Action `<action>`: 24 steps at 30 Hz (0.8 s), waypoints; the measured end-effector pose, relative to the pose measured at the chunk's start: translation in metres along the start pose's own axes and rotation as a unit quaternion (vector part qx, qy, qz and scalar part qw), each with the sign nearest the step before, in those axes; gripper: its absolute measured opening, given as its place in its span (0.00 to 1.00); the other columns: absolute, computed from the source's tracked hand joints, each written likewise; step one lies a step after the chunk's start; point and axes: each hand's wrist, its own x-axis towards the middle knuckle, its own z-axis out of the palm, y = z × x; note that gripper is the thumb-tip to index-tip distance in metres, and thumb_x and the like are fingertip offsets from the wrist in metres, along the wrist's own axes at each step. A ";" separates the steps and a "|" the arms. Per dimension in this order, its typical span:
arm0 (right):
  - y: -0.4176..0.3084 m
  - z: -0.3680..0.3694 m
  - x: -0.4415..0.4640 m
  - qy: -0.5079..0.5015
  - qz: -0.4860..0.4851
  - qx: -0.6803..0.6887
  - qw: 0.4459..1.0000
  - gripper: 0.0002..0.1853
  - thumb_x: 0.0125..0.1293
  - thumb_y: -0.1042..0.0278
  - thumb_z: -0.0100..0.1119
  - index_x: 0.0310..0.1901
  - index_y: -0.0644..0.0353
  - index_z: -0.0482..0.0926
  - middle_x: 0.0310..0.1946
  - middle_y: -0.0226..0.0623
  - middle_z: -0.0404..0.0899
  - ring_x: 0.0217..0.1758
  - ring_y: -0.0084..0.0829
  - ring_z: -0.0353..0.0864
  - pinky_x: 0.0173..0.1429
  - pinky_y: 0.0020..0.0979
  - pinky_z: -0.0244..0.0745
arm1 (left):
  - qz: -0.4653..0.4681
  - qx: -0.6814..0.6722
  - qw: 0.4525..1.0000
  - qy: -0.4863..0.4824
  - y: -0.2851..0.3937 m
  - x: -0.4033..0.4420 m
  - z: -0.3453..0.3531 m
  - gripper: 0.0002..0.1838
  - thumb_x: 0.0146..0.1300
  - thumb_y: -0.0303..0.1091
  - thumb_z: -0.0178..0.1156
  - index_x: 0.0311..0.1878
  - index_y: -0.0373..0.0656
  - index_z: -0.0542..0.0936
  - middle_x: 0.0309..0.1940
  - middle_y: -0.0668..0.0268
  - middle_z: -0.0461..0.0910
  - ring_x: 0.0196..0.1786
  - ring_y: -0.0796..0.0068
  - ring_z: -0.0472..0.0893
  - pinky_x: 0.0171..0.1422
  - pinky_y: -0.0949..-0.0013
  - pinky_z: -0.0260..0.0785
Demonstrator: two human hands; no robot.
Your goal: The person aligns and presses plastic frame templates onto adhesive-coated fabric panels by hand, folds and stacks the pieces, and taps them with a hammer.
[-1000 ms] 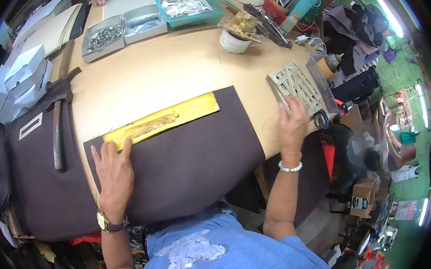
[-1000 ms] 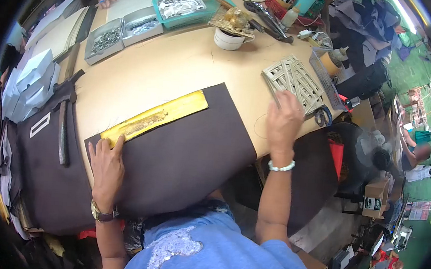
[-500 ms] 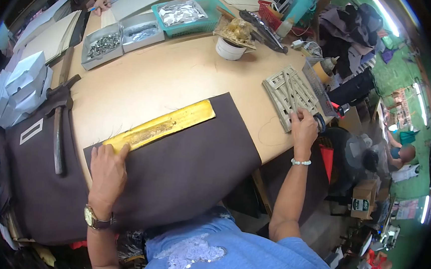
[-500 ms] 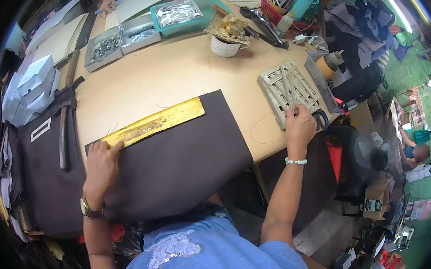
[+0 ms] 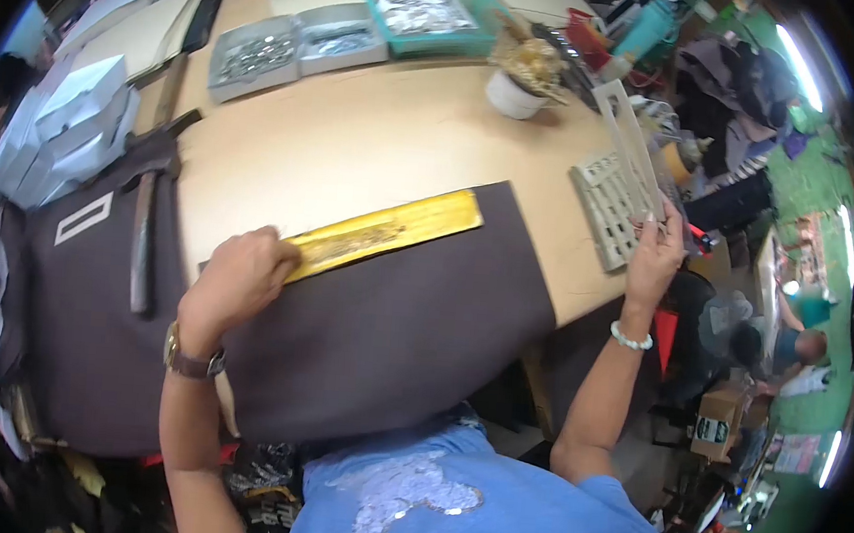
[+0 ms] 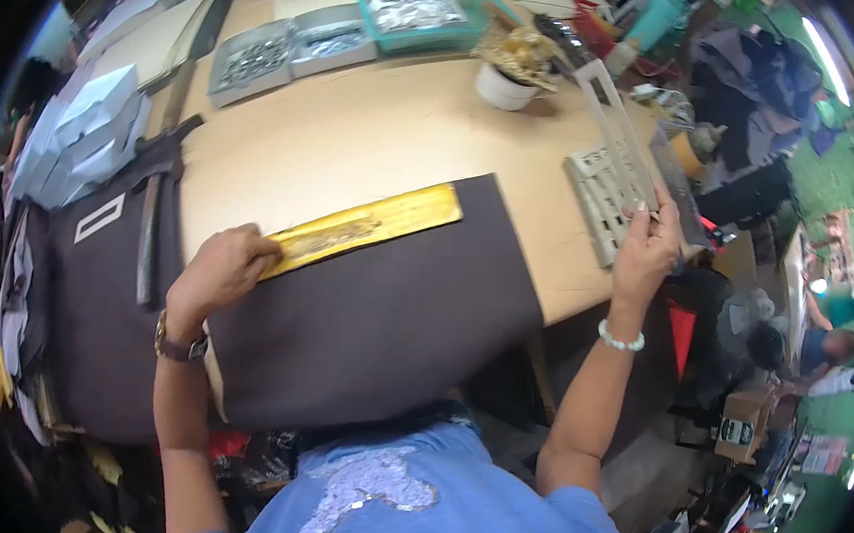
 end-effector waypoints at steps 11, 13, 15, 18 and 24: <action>-0.093 0.080 -0.095 -0.388 0.255 0.310 0.830 0.25 0.63 0.82 0.54 0.63 0.68 0.66 0.33 0.32 0.79 0.30 0.17 0.74 0.37 0.19 0.71 | 0.012 -0.176 0.984 -0.006 -0.030 -0.002 0.005 0.10 0.60 0.31 0.57 0.41 0.40 0.84 0.32 0.59 0.77 0.38 0.62 0.77 0.47 0.62 0.69; -0.094 0.091 -0.105 -0.411 0.236 0.224 0.852 0.25 0.62 0.83 0.55 0.62 0.70 0.66 0.32 0.32 0.78 0.29 0.16 0.74 0.35 0.19 0.71 | 0.022 -0.172 0.985 -0.005 -0.032 -0.004 0.007 0.10 0.60 0.32 0.60 0.43 0.40 0.83 0.32 0.61 0.76 0.37 0.65 0.77 0.44 0.64 0.68; -0.095 0.094 -0.106 -0.402 0.224 0.205 0.864 0.26 0.61 0.82 0.55 0.62 0.71 0.66 0.31 0.31 0.78 0.28 0.16 0.74 0.34 0.19 0.71 | 0.014 -0.191 0.981 0.009 -0.033 -0.007 0.011 0.12 0.59 0.33 0.62 0.44 0.40 0.83 0.33 0.61 0.76 0.38 0.66 0.76 0.44 0.65 0.69; -0.095 0.096 -0.107 -0.405 0.213 0.176 0.872 0.26 0.61 0.82 0.56 0.62 0.71 0.65 0.30 0.31 0.78 0.28 0.16 0.73 0.33 0.18 0.71 | -0.005 -0.187 0.982 0.010 -0.027 -0.010 0.012 0.15 0.55 0.35 0.66 0.45 0.41 0.82 0.35 0.62 0.76 0.38 0.66 0.77 0.45 0.65 0.69; -0.098 0.096 -0.101 -0.409 0.235 0.179 0.863 0.27 0.60 0.81 0.57 0.63 0.71 0.64 0.28 0.30 0.78 0.27 0.15 0.73 0.33 0.18 0.70 | 0.001 -0.157 0.987 0.021 -0.025 -0.011 0.012 0.20 0.47 0.35 0.72 0.44 0.42 0.80 0.37 0.62 0.75 0.40 0.66 0.78 0.47 0.63 0.71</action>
